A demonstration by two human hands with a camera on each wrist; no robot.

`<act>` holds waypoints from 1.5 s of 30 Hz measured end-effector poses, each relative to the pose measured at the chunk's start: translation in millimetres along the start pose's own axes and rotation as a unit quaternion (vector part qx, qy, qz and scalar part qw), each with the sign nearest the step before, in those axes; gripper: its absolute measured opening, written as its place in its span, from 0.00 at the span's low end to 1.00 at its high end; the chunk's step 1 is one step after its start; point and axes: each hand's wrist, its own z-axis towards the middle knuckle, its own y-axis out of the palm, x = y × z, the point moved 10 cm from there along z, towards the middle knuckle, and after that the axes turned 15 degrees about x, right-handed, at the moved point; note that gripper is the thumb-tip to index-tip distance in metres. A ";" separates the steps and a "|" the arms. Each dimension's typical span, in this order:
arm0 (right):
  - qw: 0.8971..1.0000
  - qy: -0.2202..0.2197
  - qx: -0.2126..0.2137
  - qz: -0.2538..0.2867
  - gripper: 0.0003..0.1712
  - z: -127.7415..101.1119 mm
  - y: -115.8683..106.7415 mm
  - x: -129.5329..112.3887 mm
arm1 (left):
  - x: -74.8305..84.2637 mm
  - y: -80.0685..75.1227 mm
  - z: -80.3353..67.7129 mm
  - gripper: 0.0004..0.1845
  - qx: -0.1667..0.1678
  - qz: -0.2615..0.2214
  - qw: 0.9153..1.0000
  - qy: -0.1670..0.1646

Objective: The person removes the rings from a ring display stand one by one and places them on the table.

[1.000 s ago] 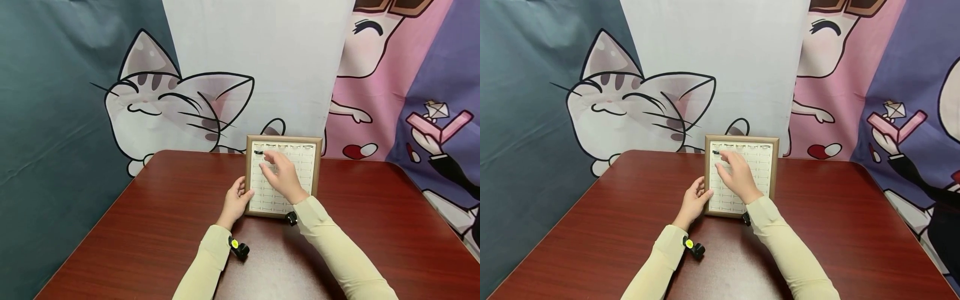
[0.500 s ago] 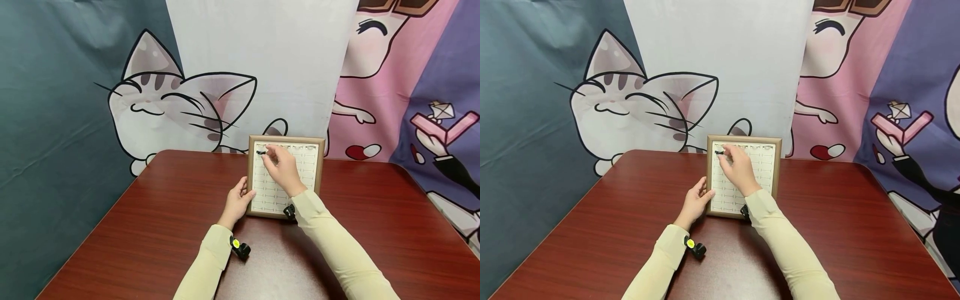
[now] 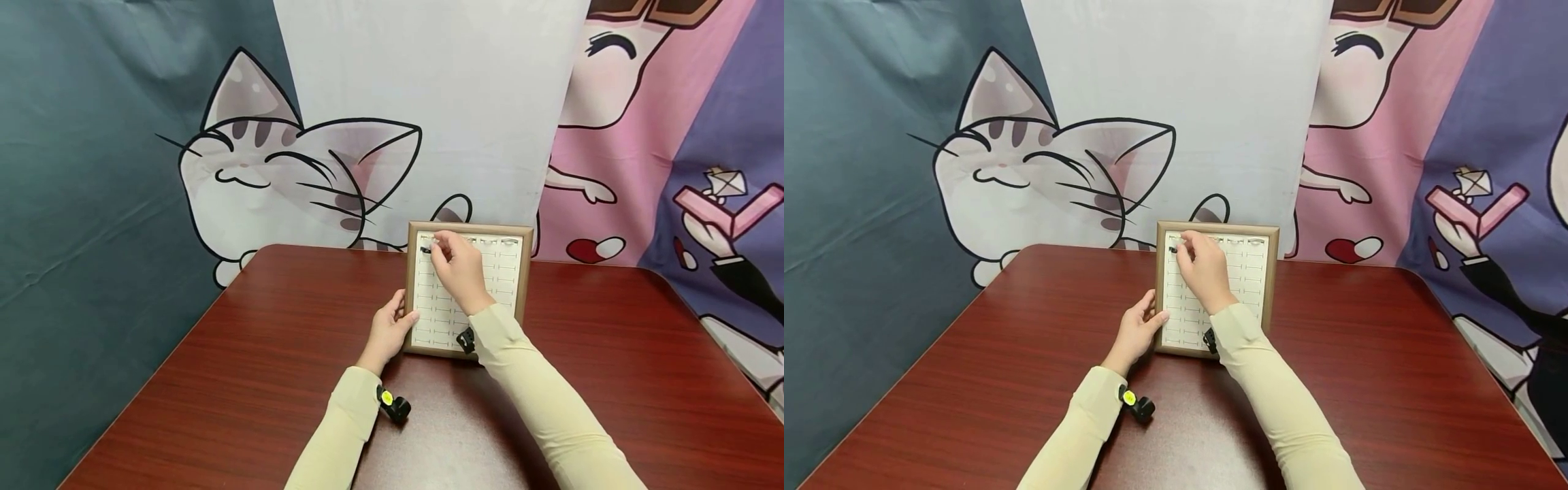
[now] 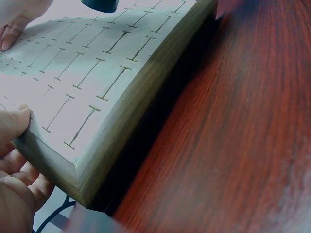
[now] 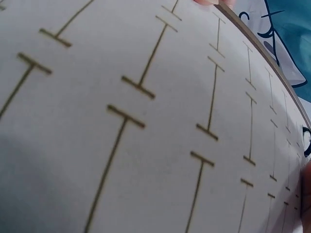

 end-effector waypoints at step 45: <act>0.995 -0.013 0.026 -0.100 0.04 11.0 9.7 -8.3 | 3.1 0.2 0.7 0.26 -0.010 -0.006 1.000 0.000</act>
